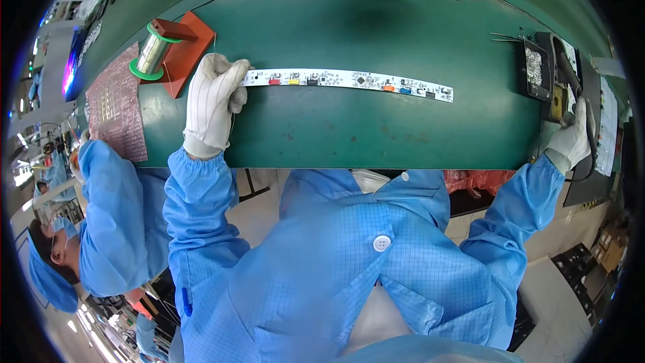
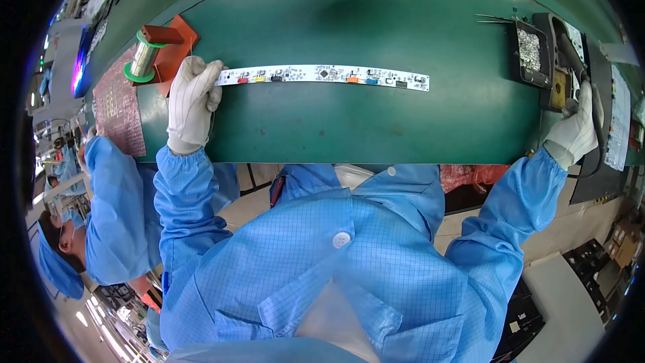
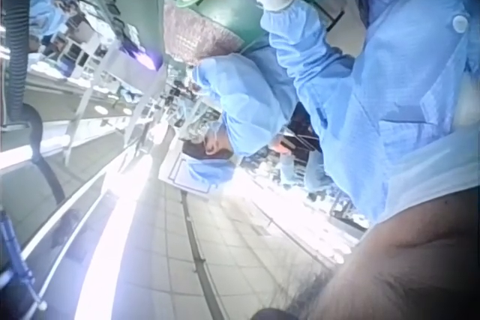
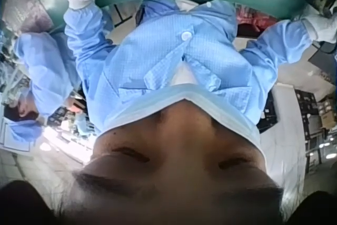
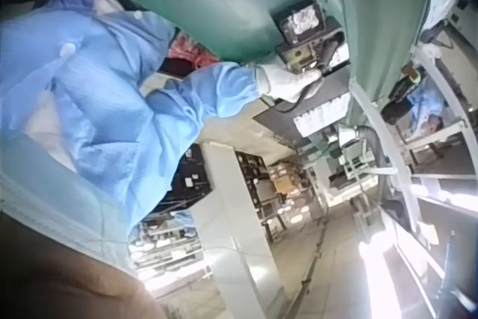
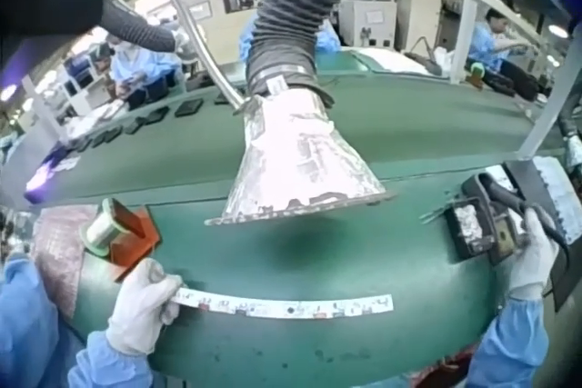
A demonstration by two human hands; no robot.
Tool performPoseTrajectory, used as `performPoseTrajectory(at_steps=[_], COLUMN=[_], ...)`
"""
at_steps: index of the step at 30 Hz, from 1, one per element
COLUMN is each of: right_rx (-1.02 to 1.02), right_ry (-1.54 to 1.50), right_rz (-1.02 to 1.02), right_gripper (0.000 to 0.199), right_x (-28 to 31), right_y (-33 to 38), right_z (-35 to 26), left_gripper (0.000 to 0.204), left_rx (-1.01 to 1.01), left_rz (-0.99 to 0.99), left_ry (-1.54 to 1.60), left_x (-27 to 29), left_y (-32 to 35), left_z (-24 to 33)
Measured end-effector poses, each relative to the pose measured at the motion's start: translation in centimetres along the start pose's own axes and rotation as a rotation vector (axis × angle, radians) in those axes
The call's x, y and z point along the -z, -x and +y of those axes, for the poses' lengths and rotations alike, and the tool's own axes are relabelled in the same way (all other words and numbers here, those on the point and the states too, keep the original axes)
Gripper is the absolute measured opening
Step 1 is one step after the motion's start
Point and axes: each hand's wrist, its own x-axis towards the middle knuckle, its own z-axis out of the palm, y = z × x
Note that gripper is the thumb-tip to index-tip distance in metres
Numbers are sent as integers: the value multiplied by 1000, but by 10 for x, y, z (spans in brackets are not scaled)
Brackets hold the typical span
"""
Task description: The person solders a circuit board with a soldering iron, takes a long circuit board strip from a bin, and solders components onto it using the soldering iron.
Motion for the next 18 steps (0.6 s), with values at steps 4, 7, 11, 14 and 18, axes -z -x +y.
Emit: performPoseTrajectory(at_steps=[4, 7, 11, 14, 18], right_rx=[115, -97, 317, 160, 69], right_ry=[31, -457, -291, -554, -776], right_rz=[57, 293, 275, -76, -482], right_gripper=[48, 15, 15, 19, 22], right_x=[4, 11, 33, 15, -13], right_y=[5, 19, 37, 61, 90], right_z=[-57, -85, -67, -94, -152], left_gripper=[24, 28, 24, 10, 13], left_rx=[-266, -156, -807, -607, -574], left_rz=[-21, 181, 135, 171, 106], left_ry=[-714, -452, -1051, -675, -485], left_x=[2, -4, -13, -63, -109], left_y=[9, 27, 46, 61, 66], left_z=[5, 3, -11, -6, -7])
